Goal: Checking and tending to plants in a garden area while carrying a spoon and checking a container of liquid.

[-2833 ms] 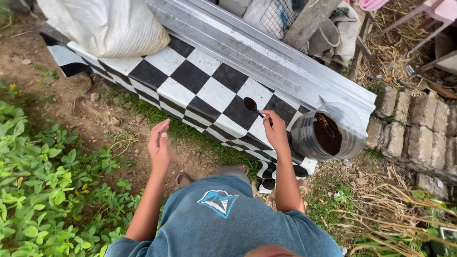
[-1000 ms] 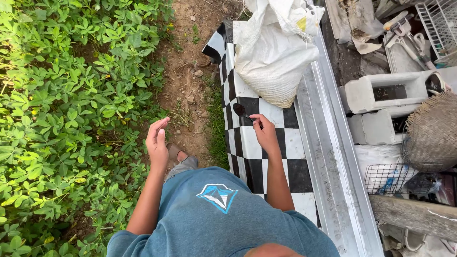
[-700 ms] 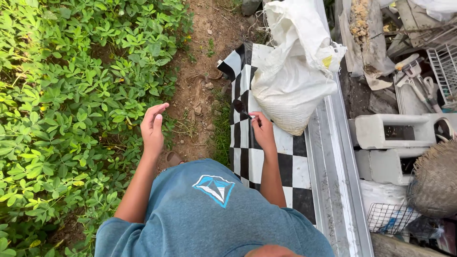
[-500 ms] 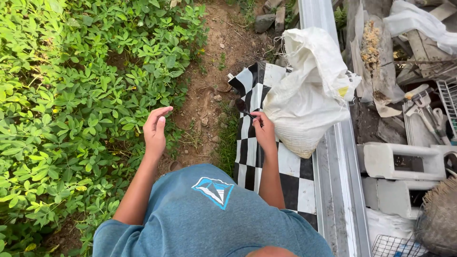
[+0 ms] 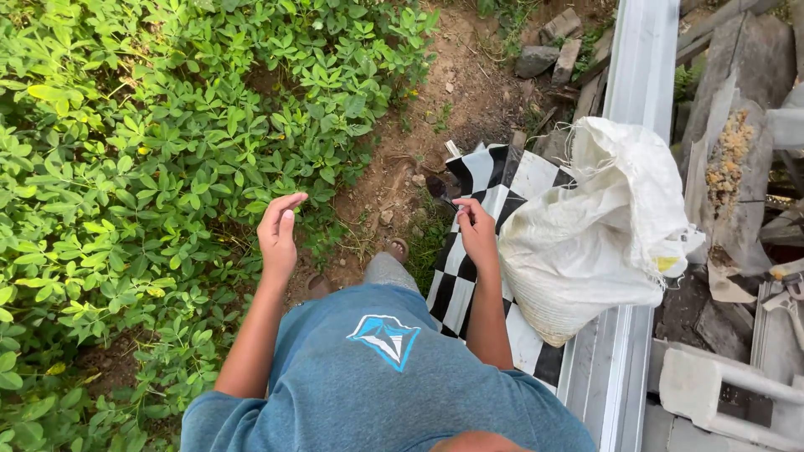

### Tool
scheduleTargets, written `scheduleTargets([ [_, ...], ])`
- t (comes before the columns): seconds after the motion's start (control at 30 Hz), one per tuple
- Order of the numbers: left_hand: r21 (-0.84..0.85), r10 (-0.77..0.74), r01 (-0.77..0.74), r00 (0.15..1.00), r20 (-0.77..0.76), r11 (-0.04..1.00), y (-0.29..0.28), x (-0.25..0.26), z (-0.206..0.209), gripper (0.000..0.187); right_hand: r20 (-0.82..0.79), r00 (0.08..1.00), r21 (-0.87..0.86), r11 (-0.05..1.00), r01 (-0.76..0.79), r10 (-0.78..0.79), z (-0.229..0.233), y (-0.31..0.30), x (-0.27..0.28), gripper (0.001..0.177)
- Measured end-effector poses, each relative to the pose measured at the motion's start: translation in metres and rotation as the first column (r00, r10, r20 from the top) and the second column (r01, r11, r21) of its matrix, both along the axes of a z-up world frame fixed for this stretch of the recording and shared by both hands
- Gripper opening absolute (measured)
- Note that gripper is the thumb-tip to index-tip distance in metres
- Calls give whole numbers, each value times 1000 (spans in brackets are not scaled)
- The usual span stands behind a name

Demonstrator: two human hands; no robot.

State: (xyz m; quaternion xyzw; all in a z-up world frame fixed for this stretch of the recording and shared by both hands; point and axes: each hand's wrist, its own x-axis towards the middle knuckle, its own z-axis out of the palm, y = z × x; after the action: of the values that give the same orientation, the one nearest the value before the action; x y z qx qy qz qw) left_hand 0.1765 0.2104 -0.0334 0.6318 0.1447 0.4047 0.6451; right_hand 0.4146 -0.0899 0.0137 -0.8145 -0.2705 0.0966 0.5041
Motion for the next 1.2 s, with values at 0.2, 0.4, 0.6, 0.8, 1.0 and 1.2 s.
scheduleTargets([
  [0.2,-32,190,-191,981,-37,981,-2,25,4,28,-11,992,-57,991,-123,122,9,49,69,21],
  [0.4,-55,266,-268,963,-45,962,-19,88,10,27,2,960,30,960,-278,279,18,89,156,21],
  [0.6,-5,422,-422,907,-22,907,-43,140,5,26,-57,933,141,928,-345,355,24,133,219,22],
  [0.8,-51,514,-518,854,-76,854,-56,158,3,27,-45,887,143,882,-449,459,25,152,252,23],
  [1.0,-35,581,-586,808,-92,809,-37,174,-10,24,-64,907,12,909,-417,417,-5,172,283,23],
  [1.2,-78,593,-604,795,-127,793,8,200,-26,24,-85,898,-50,898,-436,431,-15,222,307,22],
])
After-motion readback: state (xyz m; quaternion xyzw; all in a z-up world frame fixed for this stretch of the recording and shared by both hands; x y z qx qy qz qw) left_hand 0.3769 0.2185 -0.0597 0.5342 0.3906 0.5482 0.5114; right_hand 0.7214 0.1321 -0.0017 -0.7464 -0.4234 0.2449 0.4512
